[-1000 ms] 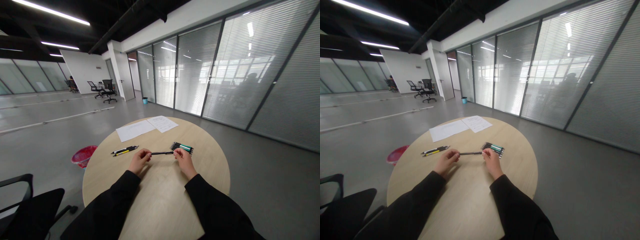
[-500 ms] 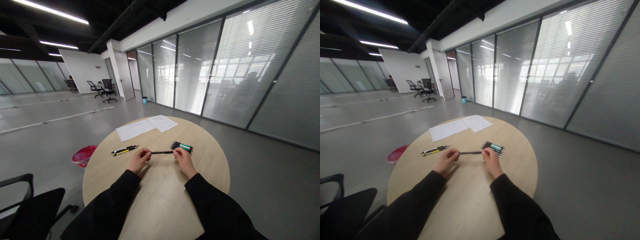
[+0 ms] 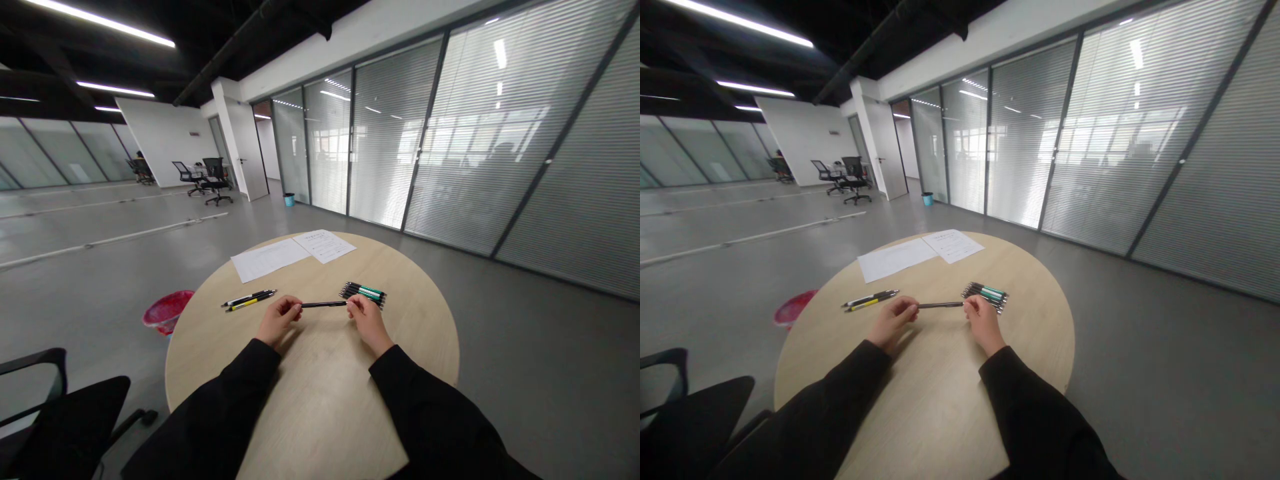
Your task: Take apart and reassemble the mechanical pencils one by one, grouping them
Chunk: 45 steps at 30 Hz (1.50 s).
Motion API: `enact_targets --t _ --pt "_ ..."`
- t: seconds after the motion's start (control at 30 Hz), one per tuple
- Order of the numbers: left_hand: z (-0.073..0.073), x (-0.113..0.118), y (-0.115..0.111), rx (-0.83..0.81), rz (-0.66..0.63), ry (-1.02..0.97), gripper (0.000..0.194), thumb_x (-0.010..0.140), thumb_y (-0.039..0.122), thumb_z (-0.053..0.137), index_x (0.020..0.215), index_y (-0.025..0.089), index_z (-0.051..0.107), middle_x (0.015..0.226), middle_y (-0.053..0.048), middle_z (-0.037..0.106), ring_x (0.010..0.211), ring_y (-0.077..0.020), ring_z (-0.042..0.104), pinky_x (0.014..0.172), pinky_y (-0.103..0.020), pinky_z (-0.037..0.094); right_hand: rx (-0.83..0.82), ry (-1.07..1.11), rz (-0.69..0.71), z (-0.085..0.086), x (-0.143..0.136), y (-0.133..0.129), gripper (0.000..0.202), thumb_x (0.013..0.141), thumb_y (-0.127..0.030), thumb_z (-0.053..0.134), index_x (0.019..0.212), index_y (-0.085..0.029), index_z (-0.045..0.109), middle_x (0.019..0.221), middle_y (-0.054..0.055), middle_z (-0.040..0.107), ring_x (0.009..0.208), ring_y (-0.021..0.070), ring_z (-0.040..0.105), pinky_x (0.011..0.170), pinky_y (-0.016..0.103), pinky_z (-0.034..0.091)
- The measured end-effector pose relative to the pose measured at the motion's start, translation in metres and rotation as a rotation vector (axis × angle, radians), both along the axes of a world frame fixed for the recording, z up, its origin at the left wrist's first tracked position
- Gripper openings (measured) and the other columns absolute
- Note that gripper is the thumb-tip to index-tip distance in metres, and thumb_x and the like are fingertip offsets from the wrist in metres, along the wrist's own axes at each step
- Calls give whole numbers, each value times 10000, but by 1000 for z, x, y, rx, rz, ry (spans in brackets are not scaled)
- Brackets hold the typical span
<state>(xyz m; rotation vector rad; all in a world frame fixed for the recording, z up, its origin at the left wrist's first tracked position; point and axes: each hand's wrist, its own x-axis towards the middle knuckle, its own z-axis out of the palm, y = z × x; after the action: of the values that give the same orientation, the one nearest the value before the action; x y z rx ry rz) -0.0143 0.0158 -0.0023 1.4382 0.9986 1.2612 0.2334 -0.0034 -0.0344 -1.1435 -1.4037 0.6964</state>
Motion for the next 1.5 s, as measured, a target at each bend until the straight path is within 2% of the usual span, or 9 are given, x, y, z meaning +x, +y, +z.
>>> enact_targets --t 0.2,0.4,0.6,0.67,0.83,1.13,1.5 --pt "3 1 -2 -8 -7 1 337 696 444 799 793 156 654 652 7 617 598 -123 559 586 -255 442 -3 3 1 -1 0 0 227 906 -396 532 881 -189 622 756 18 637 652 168 595 644 286 465" --pt "1 -1 0 -18 -2 -24 348 703 459 794 795 158 646 650 8 619 590 -124 560 580 -256 436 -6 16 0 -1 -1 0 226 891 -393 546 888 -186 638 776 28 652 657 170 600 643 295 475" --pt "-1 -1 1 -33 12 -27 349 702 457 793 797 157 644 646 10 617 582 -122 558 577 -255 432 -29 155 34 -7 -3 5 266 842 -369 597 1017 -179 662 844 51 680 658 169 614 618 300 505" --pt "-1 -1 1 -32 17 -24 343 705 454 790 797 158 644 649 9 620 587 -124 562 582 -257 434 -26 177 46 -8 -3 6 262 824 -358 620 1008 -177 667 841 54 681 660 171 616 613 299 505" --pt "-1 -2 1 -31 -1 -21 333 707 449 790 789 161 645 642 11 621 580 -121 559 577 -254 433 -18 153 28 -9 -3 7 208 815 -348 633 933 -182 669 810 48 677 668 178 616 620 301 500" --pt "0 0 0 -25 10 -20 317 711 438 787 792 161 656 644 7 620 579 -120 551 571 -254 427 -41 122 -10 -8 -3 5 210 821 -363 613 930 -189 656 793 37 667 659 179 619 594 289 487" --pt "-1 -1 1 -21 21 -19 339 708 457 784 796 159 650 644 8 613 578 -119 544 570 -251 423 -21 64 -17 -3 -2 2 207 844 -370 593 912 -184 652 793 33 667 655 174 609 637 302 481"
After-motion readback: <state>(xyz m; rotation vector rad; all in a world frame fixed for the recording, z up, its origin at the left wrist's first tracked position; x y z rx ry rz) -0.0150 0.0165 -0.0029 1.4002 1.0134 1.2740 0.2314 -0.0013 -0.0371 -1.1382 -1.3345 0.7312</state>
